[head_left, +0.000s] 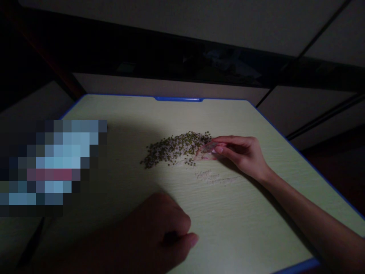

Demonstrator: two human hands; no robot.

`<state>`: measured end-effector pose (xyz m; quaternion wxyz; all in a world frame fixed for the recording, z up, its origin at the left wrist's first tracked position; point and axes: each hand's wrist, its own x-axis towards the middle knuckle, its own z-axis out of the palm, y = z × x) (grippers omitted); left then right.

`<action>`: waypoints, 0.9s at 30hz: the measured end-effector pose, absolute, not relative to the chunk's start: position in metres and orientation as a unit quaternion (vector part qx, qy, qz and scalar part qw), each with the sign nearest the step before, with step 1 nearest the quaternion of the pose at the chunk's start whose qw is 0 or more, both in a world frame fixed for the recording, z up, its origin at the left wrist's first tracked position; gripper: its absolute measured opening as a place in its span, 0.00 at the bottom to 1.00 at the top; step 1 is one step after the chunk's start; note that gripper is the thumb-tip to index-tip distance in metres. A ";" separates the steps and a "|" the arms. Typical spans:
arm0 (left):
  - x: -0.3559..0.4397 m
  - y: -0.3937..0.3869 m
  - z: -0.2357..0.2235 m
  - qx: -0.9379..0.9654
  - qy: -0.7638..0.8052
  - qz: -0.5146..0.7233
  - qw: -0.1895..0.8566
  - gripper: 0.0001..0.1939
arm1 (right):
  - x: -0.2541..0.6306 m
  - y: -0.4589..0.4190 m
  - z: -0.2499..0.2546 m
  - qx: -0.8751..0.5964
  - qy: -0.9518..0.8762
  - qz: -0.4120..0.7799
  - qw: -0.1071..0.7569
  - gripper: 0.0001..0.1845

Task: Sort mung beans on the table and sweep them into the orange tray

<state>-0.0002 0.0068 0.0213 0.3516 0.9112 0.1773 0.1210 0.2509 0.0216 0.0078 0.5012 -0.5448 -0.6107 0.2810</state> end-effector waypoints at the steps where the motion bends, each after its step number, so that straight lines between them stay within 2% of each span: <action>1: 0.000 0.007 0.021 0.910 0.176 0.120 0.356 0.20 | 0.251 0.021 0.008 -0.543 -0.613 0.282 0.499 0.09; 27: 0.001 0.010 0.022 0.914 0.165 0.102 0.357 0.20 | 0.246 0.019 0.007 -0.500 -0.645 0.311 0.487 0.11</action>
